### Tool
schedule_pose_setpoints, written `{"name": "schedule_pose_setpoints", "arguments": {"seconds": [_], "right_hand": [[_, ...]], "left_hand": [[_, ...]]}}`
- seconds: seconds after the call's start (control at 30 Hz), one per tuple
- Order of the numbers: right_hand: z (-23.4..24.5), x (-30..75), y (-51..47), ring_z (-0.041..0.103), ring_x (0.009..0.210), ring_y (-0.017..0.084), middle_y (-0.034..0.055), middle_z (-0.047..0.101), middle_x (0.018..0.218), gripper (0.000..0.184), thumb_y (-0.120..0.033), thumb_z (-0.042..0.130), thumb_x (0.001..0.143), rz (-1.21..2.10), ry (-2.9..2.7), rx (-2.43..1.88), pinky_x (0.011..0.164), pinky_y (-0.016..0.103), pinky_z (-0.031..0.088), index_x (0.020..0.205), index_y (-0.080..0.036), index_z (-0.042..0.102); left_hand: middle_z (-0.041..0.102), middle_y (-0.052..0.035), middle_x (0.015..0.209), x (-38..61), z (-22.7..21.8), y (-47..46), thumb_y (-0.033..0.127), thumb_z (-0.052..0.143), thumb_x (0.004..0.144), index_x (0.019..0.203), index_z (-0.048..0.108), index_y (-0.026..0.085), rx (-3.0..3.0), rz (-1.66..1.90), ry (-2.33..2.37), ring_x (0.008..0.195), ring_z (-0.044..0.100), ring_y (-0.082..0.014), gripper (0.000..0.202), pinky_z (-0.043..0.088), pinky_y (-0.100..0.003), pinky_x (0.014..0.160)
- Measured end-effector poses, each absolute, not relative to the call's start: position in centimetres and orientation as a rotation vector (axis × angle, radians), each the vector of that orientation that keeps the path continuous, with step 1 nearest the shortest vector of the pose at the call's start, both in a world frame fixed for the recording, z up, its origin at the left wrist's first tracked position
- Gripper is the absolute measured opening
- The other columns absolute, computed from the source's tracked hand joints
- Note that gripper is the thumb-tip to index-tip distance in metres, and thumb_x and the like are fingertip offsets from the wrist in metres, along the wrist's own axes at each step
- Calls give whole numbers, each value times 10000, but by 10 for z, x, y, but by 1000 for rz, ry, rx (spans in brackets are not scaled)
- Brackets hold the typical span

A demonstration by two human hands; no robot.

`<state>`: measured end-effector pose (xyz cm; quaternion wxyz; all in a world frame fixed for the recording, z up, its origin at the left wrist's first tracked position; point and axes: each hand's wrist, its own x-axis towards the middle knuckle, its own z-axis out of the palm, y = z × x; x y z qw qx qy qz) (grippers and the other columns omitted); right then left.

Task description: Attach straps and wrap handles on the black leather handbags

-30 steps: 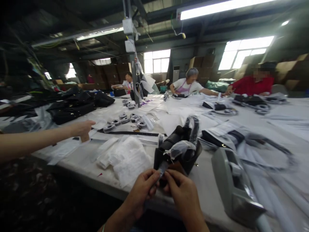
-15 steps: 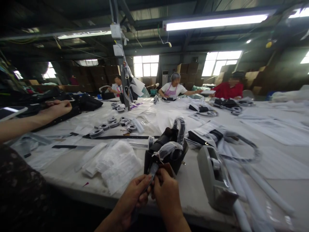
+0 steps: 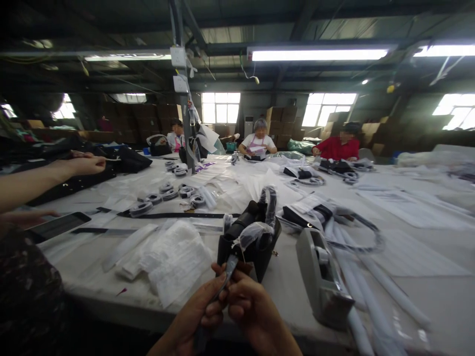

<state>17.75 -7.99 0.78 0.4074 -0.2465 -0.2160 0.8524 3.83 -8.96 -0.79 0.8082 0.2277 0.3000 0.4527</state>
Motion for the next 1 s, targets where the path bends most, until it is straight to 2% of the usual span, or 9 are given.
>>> {"name": "schedule_pose_setpoints", "arguments": {"seconds": [0.1,0.23,0.3,0.4,0.5,0.7,0.8,0.9,1.0], "right_hand": [[10,175,-72,293,370,-15,-72,487,488,400,-113,707,665,2258,-476,-586,367,75,253,1058,-44,710],[12,171,-78,549,441,76,-33,581,519,493,-345,702,746,2081,-814,-804,421,130,406,1166,-92,651],[16,178,-86,646,504,163,12,670,622,642,-536,679,752,1828,-1142,-1058,413,206,458,1251,-143,591],[27,205,-90,638,470,192,9,674,582,559,-657,564,806,1073,-1445,-1535,456,274,482,1107,-195,659],[42,240,-69,676,584,209,25,696,631,499,-659,470,863,501,-1432,-1697,601,297,508,964,-210,665],[72,274,12,696,715,243,41,723,722,639,-654,312,926,334,-1658,-1862,714,350,473,1279,-178,551],[84,276,44,678,838,278,83,728,785,512,-624,484,866,269,-1725,-1882,722,344,437,1014,-186,703],[91,271,65,665,801,262,72,716,753,335,-516,672,757,290,-1821,-1844,696,316,437,710,-185,697],[89,266,74,660,868,272,101,714,837,281,-434,697,742,272,-1792,-1809,735,328,466,800,-159,700]], "left_hand": [[504,69,625,38,-5,-91,509,817,671,850,604,127,544,975,726,387,287,27,473,161,-104,335],[520,55,567,39,-13,-89,590,705,753,834,604,124,745,1018,814,361,330,7,483,180,-121,337],[468,71,491,40,-21,-87,628,655,775,773,583,134,820,1052,851,338,331,-7,499,187,-130,333],[436,87,467,43,-29,-82,684,641,746,759,573,149,873,1076,914,314,296,-13,539,200,-142,317],[465,77,503,48,-32,-81,721,620,731,774,579,155,930,1104,959,321,293,-16,568,212,-146,313],[473,64,512,51,-30,-83,731,590,746,717,560,159,1066,1149,1023,354,352,-36,574,257,-154,338],[505,51,542,50,-29,-83,765,581,719,731,572,160,1082,1140,1066,358,379,-46,605,268,-165,347],[536,34,566,50,-31,-82,795,572,691,737,583,158,1101,1138,1092,369,417,-64,639,279,-182,367],[553,14,575,50,-34,-80,777,566,717,714,601,156,1162,1147,1110,416,478,-99,622,323,-207,422]]}}
